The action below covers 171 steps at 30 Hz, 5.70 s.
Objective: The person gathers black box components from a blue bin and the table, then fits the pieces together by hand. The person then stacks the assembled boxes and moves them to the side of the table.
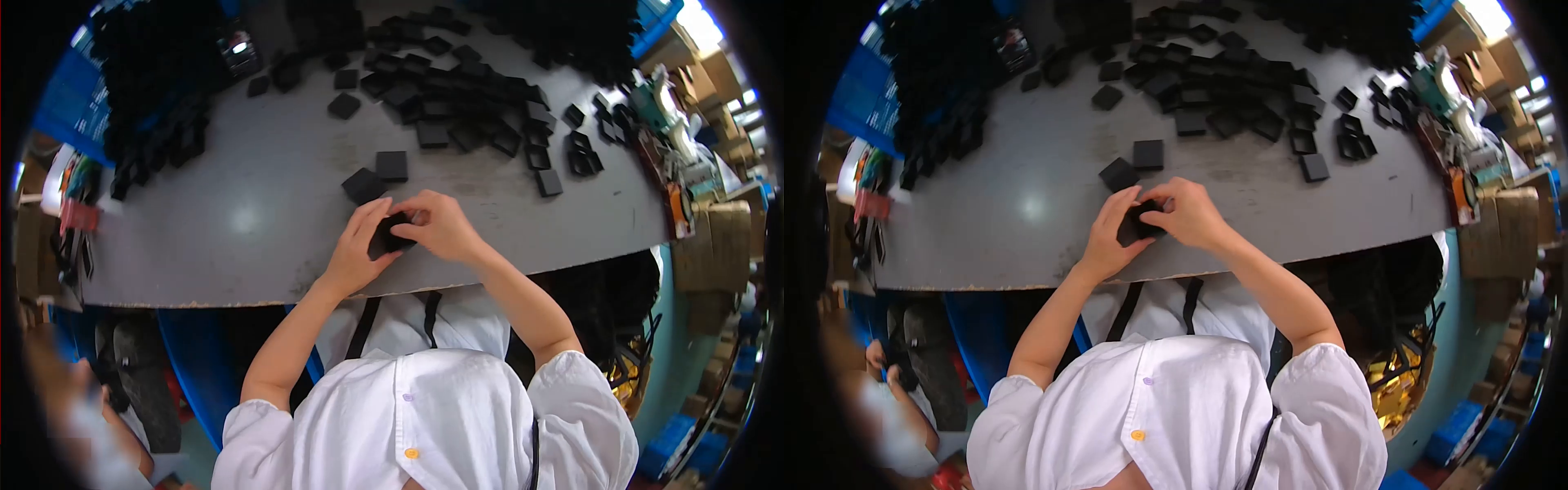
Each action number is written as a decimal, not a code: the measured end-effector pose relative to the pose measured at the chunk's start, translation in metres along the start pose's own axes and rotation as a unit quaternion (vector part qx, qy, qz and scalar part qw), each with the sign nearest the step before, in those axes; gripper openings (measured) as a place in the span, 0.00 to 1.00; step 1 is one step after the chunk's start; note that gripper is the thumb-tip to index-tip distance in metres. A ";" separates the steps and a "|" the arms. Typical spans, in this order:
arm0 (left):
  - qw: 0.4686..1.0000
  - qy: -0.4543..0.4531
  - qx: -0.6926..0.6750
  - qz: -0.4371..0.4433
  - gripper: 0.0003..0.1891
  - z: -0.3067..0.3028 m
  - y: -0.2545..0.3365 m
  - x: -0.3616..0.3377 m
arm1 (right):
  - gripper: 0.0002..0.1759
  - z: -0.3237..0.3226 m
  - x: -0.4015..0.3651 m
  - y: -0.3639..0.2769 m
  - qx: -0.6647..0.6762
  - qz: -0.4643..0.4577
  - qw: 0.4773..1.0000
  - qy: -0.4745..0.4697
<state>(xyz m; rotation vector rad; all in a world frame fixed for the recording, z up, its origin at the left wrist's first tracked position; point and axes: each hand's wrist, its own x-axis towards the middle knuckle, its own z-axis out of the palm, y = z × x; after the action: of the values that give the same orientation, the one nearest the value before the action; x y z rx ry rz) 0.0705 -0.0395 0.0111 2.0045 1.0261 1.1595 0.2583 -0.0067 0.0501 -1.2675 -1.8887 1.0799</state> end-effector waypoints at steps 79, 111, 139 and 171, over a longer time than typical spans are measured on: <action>0.940 -0.305 0.113 -0.100 0.39 -0.109 0.015 -0.007 | 0.27 -0.020 -0.009 -0.011 -0.173 -0.183 0.956 -0.153; 0.961 0.154 0.225 -0.051 0.33 -0.068 -0.031 -0.059 | 0.29 0.047 0.207 0.042 -0.302 -0.199 0.932 0.009; 0.986 0.029 0.159 -0.048 0.45 -0.050 -0.020 -0.023 | 0.13 0.030 0.079 -0.015 0.018 -0.125 0.992 -0.002; 0.930 -0.142 0.338 -0.008 0.28 -0.061 -0.009 -0.005 | 0.27 -0.001 0.071 0.045 -0.193 -0.153 0.968 0.056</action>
<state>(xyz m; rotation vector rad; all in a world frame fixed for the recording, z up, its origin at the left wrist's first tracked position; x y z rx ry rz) 0.0118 -0.0321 0.0282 2.5770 1.4053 0.4970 0.2537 0.0695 0.0150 -1.1555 -2.1835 0.4861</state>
